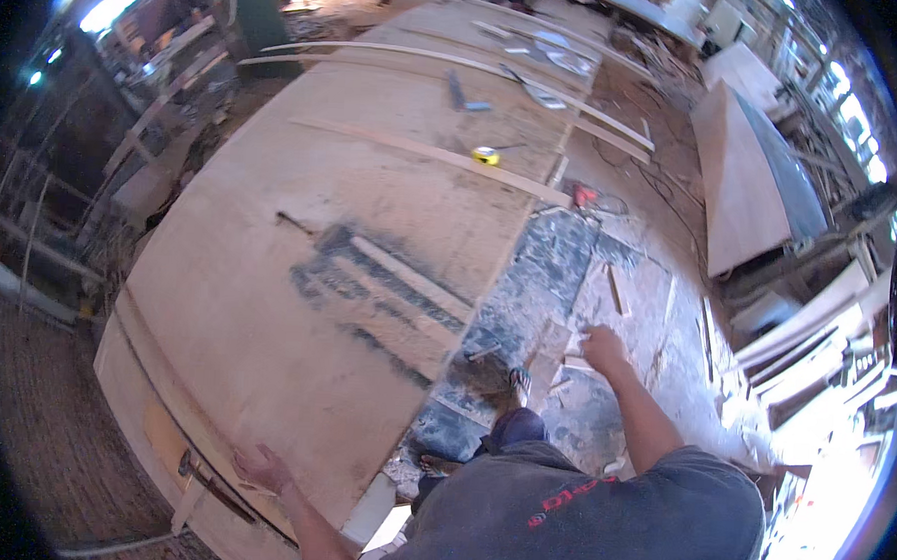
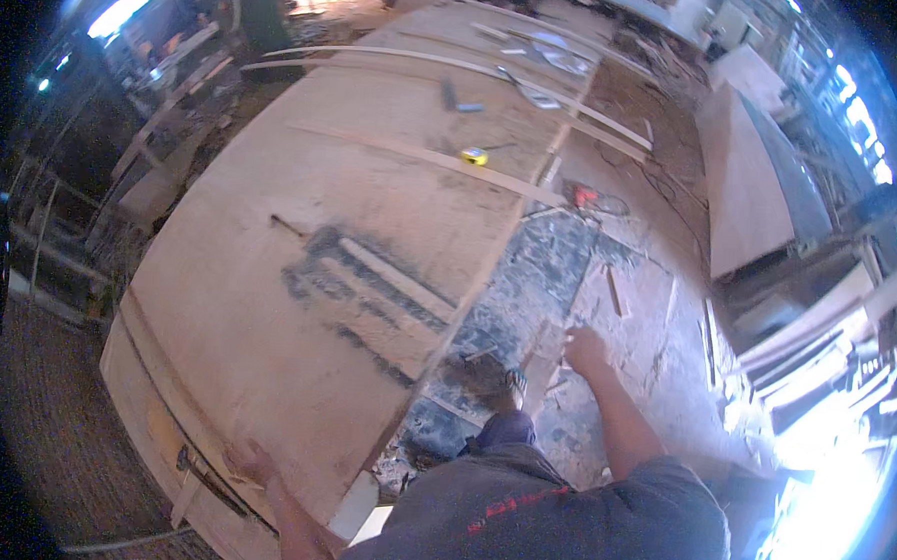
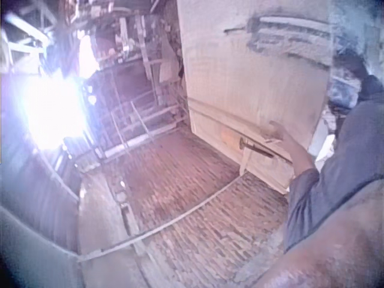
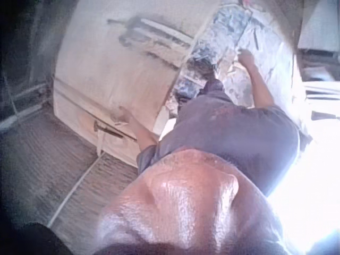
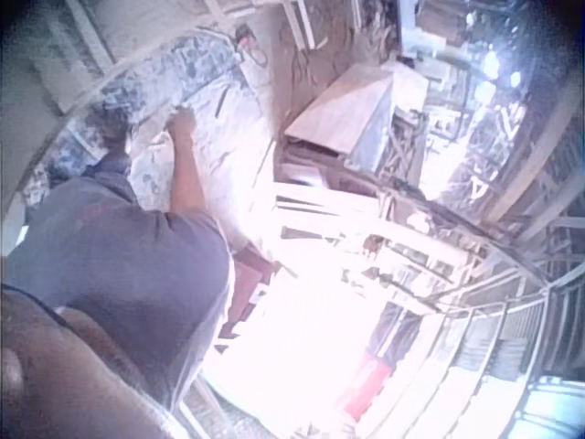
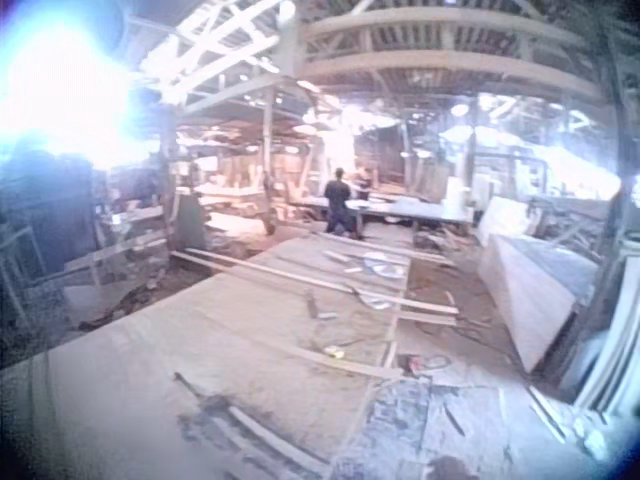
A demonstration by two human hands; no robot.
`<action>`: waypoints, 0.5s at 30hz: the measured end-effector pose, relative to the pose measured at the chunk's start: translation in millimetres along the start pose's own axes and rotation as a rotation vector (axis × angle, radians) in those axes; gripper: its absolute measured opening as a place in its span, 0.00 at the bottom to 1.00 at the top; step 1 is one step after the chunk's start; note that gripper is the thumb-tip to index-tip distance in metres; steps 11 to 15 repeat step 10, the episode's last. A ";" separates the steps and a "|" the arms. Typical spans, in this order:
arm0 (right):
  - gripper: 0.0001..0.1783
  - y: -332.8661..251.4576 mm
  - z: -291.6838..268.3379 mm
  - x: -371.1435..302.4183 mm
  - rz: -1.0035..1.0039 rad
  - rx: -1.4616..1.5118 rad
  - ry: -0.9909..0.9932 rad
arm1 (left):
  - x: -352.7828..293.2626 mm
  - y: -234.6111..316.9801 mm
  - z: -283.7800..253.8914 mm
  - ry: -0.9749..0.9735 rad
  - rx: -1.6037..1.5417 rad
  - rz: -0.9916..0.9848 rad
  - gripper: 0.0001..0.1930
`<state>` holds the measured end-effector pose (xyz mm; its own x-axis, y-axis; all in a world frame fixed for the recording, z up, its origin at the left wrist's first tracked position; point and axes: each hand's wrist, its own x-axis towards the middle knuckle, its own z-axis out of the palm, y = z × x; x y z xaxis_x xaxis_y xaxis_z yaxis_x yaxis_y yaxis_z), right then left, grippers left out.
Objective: The person measures and marks wooden planks on a workbench using a tape measure, square, and pencil. They then use a hammer to drive nails into the wood to assemble a frame structure. The person also moves pieces of wood around the workshop and interacts with a coworker.
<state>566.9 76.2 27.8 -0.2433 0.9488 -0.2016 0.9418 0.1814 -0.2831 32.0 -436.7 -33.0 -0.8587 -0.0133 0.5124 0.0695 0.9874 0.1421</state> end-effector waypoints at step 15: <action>0.18 174.8 20.1 85.4 -0.061 0.131 -0.257 | -115.2 309.9 -45.1 -0.032 -0.285 0.295 0.24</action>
